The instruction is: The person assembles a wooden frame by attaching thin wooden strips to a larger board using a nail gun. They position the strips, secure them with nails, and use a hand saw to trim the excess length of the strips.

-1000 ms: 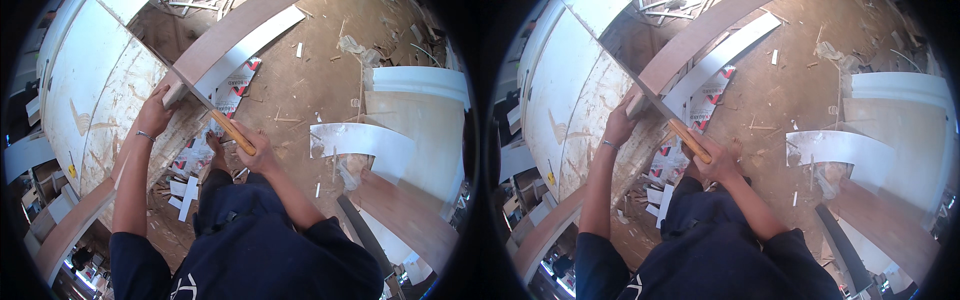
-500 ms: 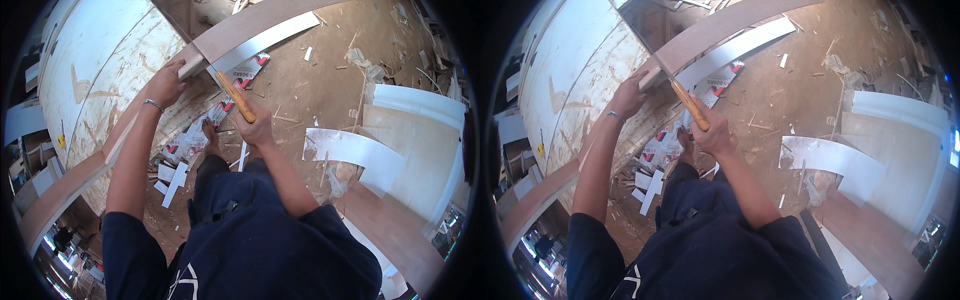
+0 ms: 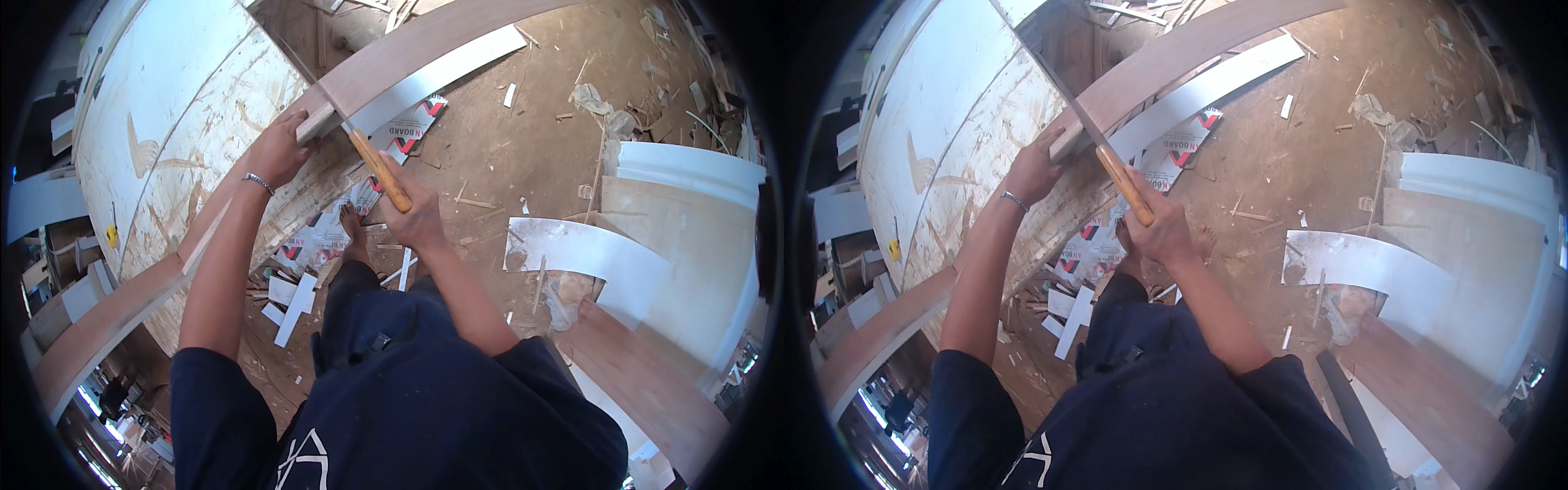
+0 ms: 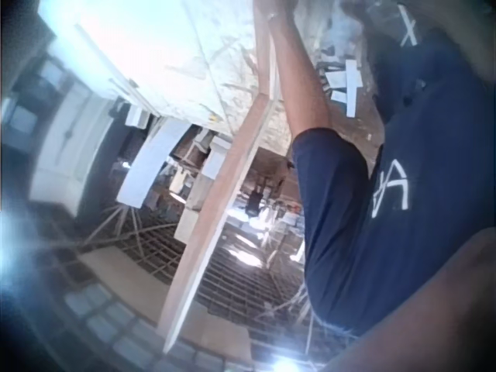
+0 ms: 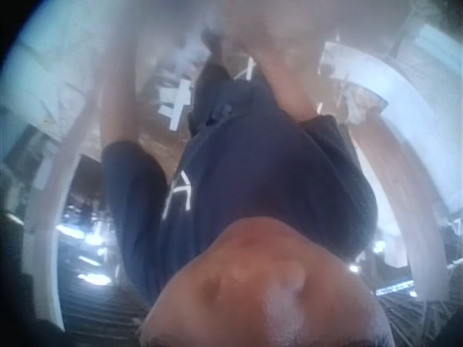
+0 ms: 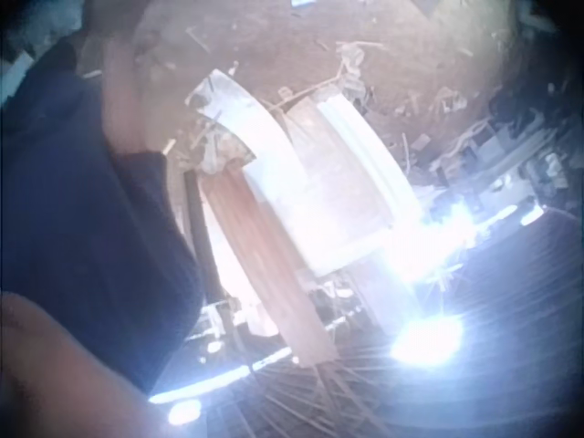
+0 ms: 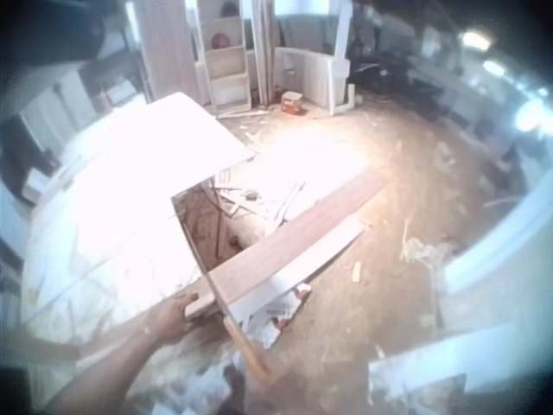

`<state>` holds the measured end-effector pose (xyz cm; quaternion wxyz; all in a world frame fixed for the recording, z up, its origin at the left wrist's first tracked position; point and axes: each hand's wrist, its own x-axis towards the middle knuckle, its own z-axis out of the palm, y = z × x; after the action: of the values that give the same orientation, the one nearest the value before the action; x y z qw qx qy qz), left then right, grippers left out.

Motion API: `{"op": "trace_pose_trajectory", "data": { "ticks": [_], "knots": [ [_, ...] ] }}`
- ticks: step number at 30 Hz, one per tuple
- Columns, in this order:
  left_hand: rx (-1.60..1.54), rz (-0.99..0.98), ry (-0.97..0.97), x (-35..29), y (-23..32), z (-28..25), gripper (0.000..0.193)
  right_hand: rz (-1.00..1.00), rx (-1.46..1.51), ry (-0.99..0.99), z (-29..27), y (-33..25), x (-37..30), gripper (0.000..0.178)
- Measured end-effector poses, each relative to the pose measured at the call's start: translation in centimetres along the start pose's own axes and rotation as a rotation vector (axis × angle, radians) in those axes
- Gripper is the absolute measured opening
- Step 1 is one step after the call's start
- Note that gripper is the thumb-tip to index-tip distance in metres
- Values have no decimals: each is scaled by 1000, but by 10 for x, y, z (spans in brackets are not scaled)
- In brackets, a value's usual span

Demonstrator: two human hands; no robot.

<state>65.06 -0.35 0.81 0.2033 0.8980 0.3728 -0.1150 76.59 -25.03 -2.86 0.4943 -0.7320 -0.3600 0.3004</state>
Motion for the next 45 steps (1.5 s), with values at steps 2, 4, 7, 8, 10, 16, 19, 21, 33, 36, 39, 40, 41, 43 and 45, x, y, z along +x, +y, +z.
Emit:
{"op": "trace_pose_trajectory", "data": {
  "ticks": [2, 4, 7, 8, 10, 16, 19, 21, 33, 36, 39, 40, 41, 43, 45],
  "knots": [
    [1, -7, -9, -1, -2, 3, 57, -75, 3, 44, -3, 6, -20, 67],
    [-21, -8, -3, 3, -9, 8, 58, -127, 0, 84, -10, 10, -42, 66],
    [-2, 2, 27, 1, -1, 4, 60, -169, 3, 109, -13, 12, -46, 68],
    [-10, -7, 16, 0, -1, 5, 60, -175, -2, 95, -10, 8, -31, 68],
    [-23, -18, -3, 3, -6, 4, 61, -147, 6, 54, -6, 3, -11, 67],
    [21, 57, 55, 6, -14, 16, 60, -240, -32, 124, -24, 15, -49, 64],
    [-82, 28, -11, 6, -12, 10, 59, -234, -92, 101, -29, 9, -50, 65],
    [-68, 30, -2, 4, -4, 7, 59, -153, -31, 49, -13, 6, -16, 66],
    [-62, 31, 43, 9, -15, 15, 62, -107, -50, 47, -15, -5, -29, 69],
    [-58, 29, 48, 7, -14, 13, 60, -94, 48, 50, -7, -3, -23, 69],
    [-55, 34, 48, 4, -12, 13, 59, -240, -76, 142, -13, 0, -42, 69],
    [-49, 39, 51, 2, -10, 11, 59, -257, -94, 154, -15, -1, -47, 69],
    [-53, 20, 40, 2, -9, 10, 59, -220, -75, 134, -15, -2, -48, 68],
    [-60, -19, 20, 3, -6, 5, 59, -158, -17, 127, -15, -8, -44, 67],
    [-120, 74, 76, 4, -15, 11, 59, -103, 63, 153, -14, -17, -29, 66]
  ]
}}
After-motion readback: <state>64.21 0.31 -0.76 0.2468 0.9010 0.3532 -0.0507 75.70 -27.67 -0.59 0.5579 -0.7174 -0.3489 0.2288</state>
